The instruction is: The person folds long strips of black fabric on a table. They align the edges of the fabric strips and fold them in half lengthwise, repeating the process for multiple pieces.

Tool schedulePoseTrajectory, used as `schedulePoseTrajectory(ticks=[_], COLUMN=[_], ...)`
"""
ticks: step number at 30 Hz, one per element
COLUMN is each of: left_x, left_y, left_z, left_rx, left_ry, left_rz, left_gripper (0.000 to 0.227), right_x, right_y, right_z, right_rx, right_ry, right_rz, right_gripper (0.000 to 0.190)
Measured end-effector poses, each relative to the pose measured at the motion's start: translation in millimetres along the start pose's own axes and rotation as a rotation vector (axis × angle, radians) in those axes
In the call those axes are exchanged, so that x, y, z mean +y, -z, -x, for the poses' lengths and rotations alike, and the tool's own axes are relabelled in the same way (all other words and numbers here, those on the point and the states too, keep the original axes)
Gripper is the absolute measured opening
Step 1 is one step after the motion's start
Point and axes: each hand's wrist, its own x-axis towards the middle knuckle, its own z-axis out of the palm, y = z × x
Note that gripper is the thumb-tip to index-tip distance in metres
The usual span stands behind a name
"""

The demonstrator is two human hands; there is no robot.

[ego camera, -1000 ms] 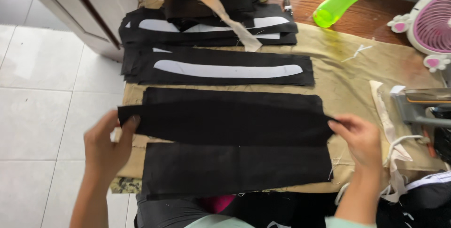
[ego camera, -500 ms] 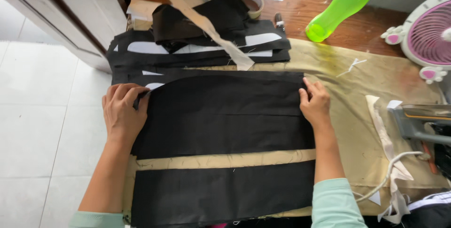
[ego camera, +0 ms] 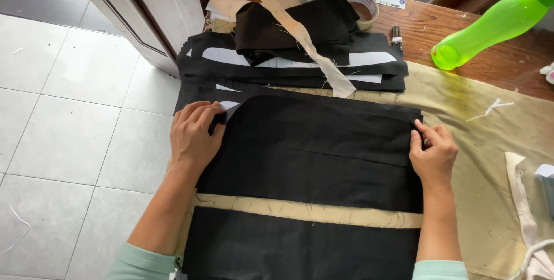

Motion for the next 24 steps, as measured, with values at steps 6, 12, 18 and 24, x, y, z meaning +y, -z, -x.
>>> schedulePoseTrajectory(ticks=[6,12,18,24], left_x=[4,9,8,4], left_y=[8,16,9,5], left_z=[-11,-9,-2,1], left_rx=[0.043,-0.02,-0.07,-0.095], left_ry=[-0.002,0.028,0.061,0.075], left_rz=[-0.028,-0.177,-0.185,-0.189], left_gripper=[0.021,0.027,0.02,0.02], right_x=[-12,-23,-37,-39], right_y=[4,8,11,10], right_z=[-8,-11,-13,-14], right_rx=[-0.004,0.01,0.012,0.016], right_ry=[0.006,0.023,-0.022,-0.015], right_rz=[-0.027,-0.005,0.006,0.043], right_gripper=[0.031,0.029,0.019,0.016])
